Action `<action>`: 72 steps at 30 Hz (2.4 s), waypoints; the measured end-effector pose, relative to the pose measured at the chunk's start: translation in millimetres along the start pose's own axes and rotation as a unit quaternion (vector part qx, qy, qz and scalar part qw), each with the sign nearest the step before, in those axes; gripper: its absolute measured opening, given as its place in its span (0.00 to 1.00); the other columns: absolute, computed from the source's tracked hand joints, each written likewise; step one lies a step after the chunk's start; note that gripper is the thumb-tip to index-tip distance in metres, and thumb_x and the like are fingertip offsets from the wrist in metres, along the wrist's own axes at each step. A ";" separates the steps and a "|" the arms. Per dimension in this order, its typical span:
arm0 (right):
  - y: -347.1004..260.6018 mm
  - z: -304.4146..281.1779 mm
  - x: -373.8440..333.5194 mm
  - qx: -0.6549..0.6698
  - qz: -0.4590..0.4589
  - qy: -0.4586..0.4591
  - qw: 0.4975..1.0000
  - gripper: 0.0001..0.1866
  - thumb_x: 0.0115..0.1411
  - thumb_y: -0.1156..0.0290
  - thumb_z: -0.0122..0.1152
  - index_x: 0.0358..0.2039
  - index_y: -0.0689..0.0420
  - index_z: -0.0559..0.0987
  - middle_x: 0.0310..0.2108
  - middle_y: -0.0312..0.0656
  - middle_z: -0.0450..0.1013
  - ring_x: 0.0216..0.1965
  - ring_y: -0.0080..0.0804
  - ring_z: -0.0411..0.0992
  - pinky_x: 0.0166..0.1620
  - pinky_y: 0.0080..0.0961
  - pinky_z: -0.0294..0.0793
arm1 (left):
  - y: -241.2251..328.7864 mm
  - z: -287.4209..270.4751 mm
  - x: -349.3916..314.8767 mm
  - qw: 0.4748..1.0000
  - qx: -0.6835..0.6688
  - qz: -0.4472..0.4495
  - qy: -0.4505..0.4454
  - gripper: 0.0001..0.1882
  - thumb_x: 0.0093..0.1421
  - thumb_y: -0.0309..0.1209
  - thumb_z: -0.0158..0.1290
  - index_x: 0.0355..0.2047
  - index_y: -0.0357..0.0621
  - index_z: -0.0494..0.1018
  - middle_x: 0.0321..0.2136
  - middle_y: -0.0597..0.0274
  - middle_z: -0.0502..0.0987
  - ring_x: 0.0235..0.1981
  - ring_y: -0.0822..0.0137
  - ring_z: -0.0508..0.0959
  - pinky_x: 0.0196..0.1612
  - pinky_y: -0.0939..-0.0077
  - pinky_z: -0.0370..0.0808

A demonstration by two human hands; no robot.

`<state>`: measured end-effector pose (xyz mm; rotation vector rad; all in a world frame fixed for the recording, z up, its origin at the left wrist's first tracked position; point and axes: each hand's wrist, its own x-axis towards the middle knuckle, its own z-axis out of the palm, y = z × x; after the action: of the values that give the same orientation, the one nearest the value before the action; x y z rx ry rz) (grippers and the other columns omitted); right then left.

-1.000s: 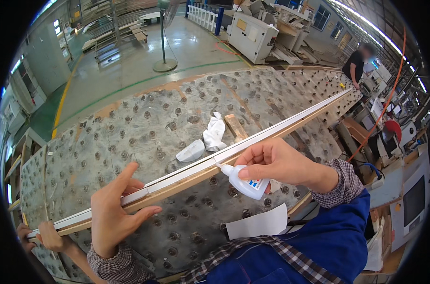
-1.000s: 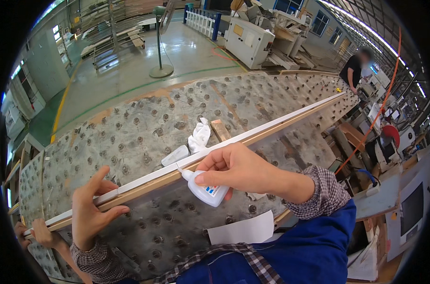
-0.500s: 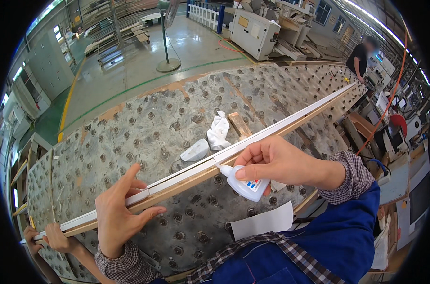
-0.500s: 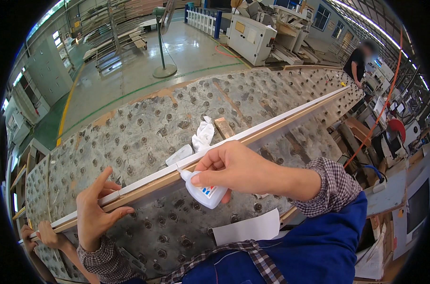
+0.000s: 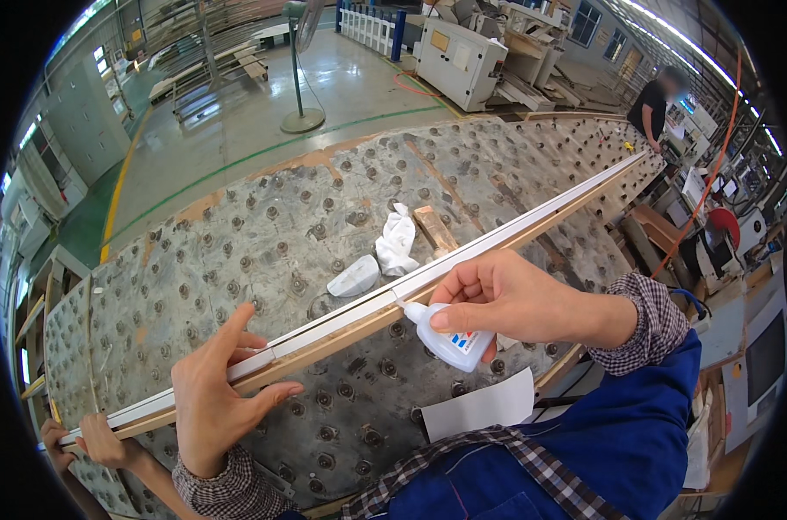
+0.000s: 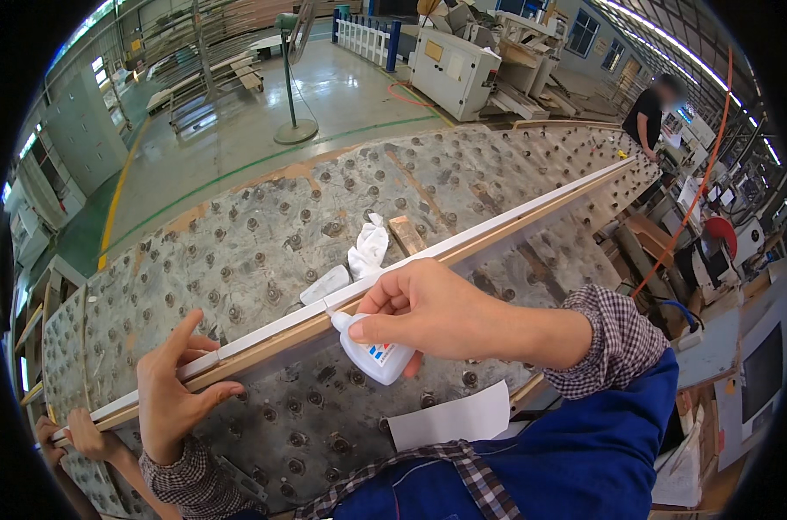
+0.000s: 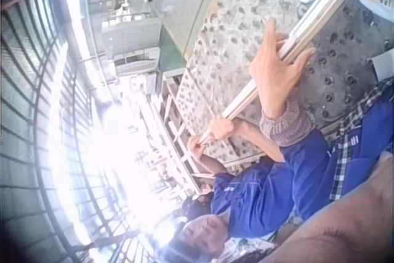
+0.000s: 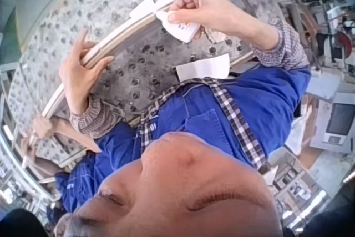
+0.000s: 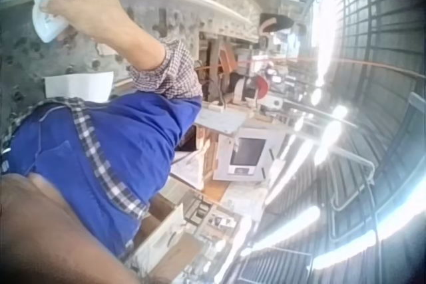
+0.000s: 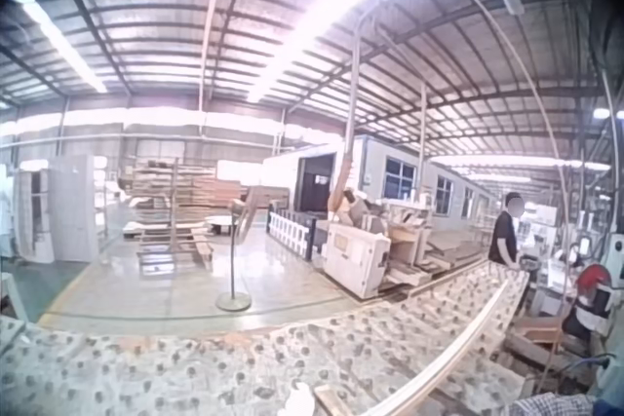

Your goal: The person applies glue to a white panel and inserts a wooden trim piece into a pre-cut slot. They then flip the panel and apply glue along the edge of the trim, wiping excess with a cloth. The task involves precise alignment and manual finishing of the panel edge.

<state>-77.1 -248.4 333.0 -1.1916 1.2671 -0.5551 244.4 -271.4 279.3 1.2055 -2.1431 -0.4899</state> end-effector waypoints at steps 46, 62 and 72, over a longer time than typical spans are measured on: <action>11.8 -19.9 8.1 -0.010 -0.054 -0.032 0.998 0.16 0.60 0.68 0.67 0.44 0.65 0.79 0.35 0.39 0.79 0.31 0.19 0.77 0.26 0.15 0.78 | 0.2 1.0 0.7 1.000 0.000 -0.016 0.001 0.48 0.34 0.38 0.77 0.58 0.41 0.70 0.32 0.59 0.82 0.27 0.65 0.83 0.31 0.75 0.78; 7.7 -26.6 8.7 -0.022 -0.055 -0.026 0.998 0.18 0.60 0.65 0.66 0.43 0.68 0.80 0.30 0.41 0.78 0.24 0.19 0.75 0.23 0.17 0.76 | 1.6 4.0 6.1 1.000 0.007 -0.006 -0.001 0.49 0.34 0.41 0.76 0.59 0.42 0.69 0.32 0.58 0.82 0.27 0.65 0.83 0.31 0.75 0.79; 13.8 -16.3 8.7 -0.070 -0.118 0.021 0.990 0.16 0.57 0.68 0.67 0.41 0.66 0.80 0.30 0.38 0.78 0.30 0.18 0.74 0.34 0.16 0.72 | -5.7 3.8 -50.5 0.861 0.080 0.195 0.464 0.20 0.60 0.37 0.59 0.45 0.34 0.72 0.42 0.42 0.76 0.33 0.51 0.80 0.36 0.66 0.80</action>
<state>-93.4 -257.0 319.2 -1.4660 1.2235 -0.6768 265.0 -231.0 256.2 0.7882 -1.4982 0.4048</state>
